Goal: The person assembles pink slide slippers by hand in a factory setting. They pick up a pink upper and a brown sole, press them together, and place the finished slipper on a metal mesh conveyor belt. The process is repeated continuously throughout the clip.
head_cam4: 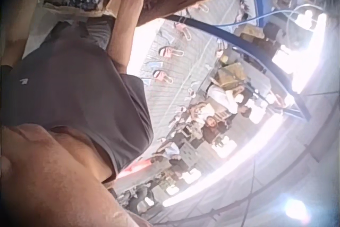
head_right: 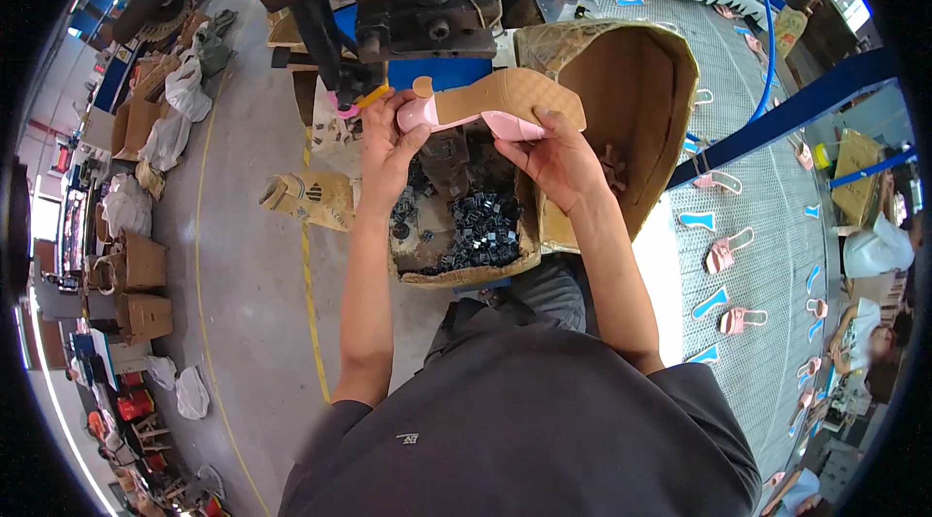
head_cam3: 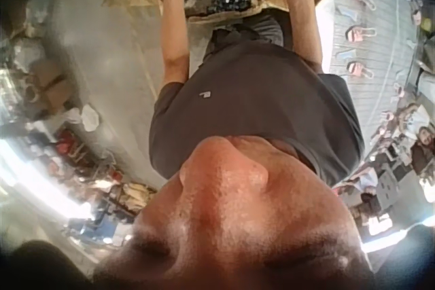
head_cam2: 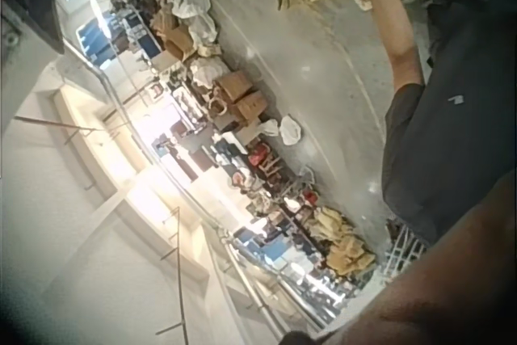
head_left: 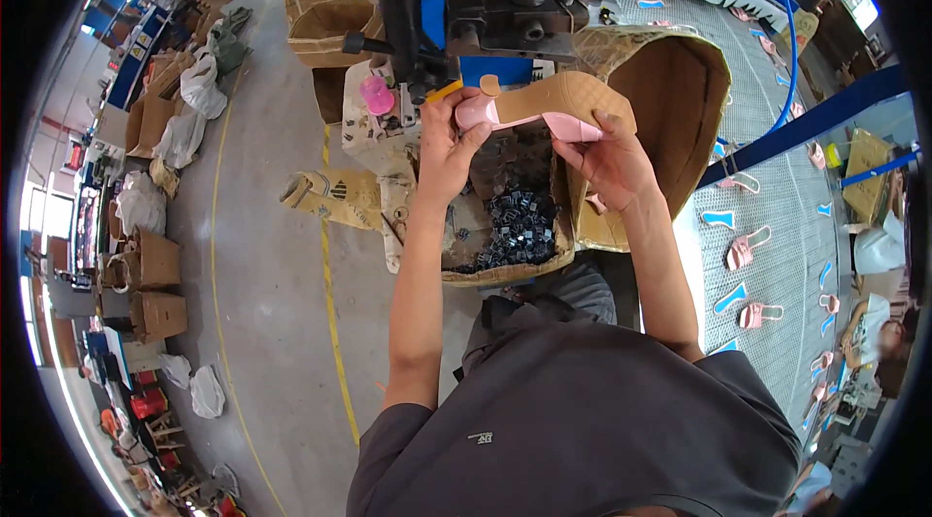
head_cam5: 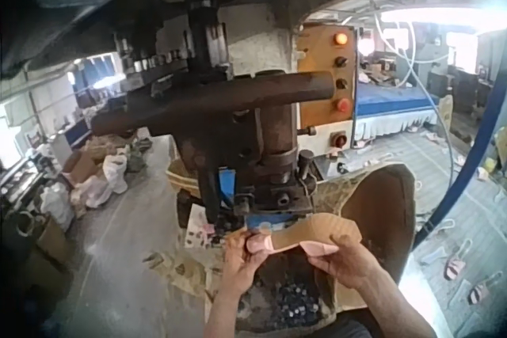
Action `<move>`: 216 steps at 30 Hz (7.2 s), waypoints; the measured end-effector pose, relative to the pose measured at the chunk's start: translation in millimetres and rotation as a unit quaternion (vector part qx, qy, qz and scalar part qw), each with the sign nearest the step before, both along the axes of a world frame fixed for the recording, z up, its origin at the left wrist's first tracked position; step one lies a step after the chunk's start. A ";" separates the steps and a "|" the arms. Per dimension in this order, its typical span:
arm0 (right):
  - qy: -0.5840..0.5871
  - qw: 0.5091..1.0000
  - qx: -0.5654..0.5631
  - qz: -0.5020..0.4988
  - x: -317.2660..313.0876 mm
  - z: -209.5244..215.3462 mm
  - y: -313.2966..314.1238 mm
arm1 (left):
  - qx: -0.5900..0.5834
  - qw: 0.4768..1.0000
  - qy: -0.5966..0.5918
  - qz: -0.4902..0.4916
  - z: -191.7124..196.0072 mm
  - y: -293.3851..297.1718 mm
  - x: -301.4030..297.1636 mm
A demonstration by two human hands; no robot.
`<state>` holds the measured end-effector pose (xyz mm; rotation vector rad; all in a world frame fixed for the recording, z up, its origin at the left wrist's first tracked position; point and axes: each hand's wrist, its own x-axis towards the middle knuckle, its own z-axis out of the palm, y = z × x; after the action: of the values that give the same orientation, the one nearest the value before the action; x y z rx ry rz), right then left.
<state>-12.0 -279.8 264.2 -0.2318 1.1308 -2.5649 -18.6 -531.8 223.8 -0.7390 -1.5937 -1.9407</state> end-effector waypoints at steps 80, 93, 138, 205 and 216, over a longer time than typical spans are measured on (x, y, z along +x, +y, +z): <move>0.077 0.962 -0.243 -0.098 123.4 -23.8 120.8 | 0.172 0.926 -0.275 0.191 -273.1 10.2 18.8; 0.031 0.976 -0.005 -0.216 176.3 -85.5 273.6 | -0.283 0.882 -0.004 0.376 57.8 91.8 4.6; -0.260 0.526 -0.106 -0.803 375.3 -417.8 985.1 | -0.086 0.870 -0.479 -0.077 -200.9 584.4 -71.1; -0.010 0.999 -0.018 -0.051 5.0 12.0 -19.1 | -0.144 0.987 0.004 0.070 12.0 -4.7 4.7; 0.000 0.998 0.009 -0.055 4.6 12.0 -20.2 | 0.023 0.999 0.027 -0.018 -0.7 3.9 -2.7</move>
<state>-7.4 -299.9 276.2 -0.1704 1.1975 -2.6486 -21.3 -527.9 223.1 -0.7990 -1.5088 -1.9599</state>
